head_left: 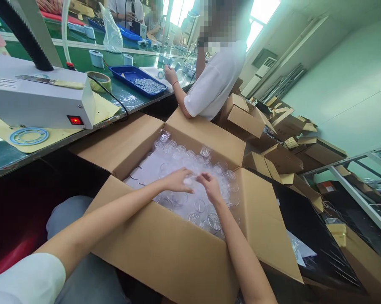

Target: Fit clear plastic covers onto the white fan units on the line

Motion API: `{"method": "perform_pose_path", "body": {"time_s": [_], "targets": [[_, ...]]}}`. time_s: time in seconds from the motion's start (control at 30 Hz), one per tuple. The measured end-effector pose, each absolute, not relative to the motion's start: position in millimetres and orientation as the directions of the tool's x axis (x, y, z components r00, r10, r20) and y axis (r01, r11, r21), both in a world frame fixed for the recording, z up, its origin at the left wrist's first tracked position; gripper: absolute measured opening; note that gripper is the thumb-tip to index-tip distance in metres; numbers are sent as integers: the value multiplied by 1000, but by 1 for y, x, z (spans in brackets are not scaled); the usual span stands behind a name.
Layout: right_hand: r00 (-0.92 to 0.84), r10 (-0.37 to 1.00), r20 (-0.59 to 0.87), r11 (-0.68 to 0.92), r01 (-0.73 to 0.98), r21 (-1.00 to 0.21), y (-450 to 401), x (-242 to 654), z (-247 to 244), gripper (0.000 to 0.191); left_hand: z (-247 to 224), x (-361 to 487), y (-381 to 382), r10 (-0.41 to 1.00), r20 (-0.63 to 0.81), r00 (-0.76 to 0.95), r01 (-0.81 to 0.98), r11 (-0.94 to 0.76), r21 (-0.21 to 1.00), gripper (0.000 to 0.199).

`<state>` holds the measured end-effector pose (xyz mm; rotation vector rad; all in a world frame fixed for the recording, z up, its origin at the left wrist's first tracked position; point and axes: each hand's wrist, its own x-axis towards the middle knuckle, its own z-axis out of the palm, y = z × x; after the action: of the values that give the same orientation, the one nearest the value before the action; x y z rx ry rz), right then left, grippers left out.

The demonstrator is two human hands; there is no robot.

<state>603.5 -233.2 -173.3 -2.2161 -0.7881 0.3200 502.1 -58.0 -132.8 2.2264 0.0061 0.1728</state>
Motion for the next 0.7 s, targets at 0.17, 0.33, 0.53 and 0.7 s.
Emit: {"method": "perform_pose_path", "body": {"time_s": [0.17, 0.33, 0.53, 0.7], "targets": [[821, 570, 21, -576, 418, -703, -243, 614, -177, 27, -128, 507, -47, 260, 119, 958, 93, -677, 730, 23], [843, 538, 11, -666, 433, -607, -248, 614, -179, 25, -125, 504, -47, 228, 127, 965, 86, -736, 671, 26], [800, 598, 42, -571, 463, -678, -233, 609, -169, 25, -130, 485, -71, -263, -65, 963, -171, -777, 606, 22], [810, 580, 90, -478, 428, -767, -230, 609, -161, 28, -147, 490, -103, -349, -173, 921, -194, -797, 573, 26]]}}
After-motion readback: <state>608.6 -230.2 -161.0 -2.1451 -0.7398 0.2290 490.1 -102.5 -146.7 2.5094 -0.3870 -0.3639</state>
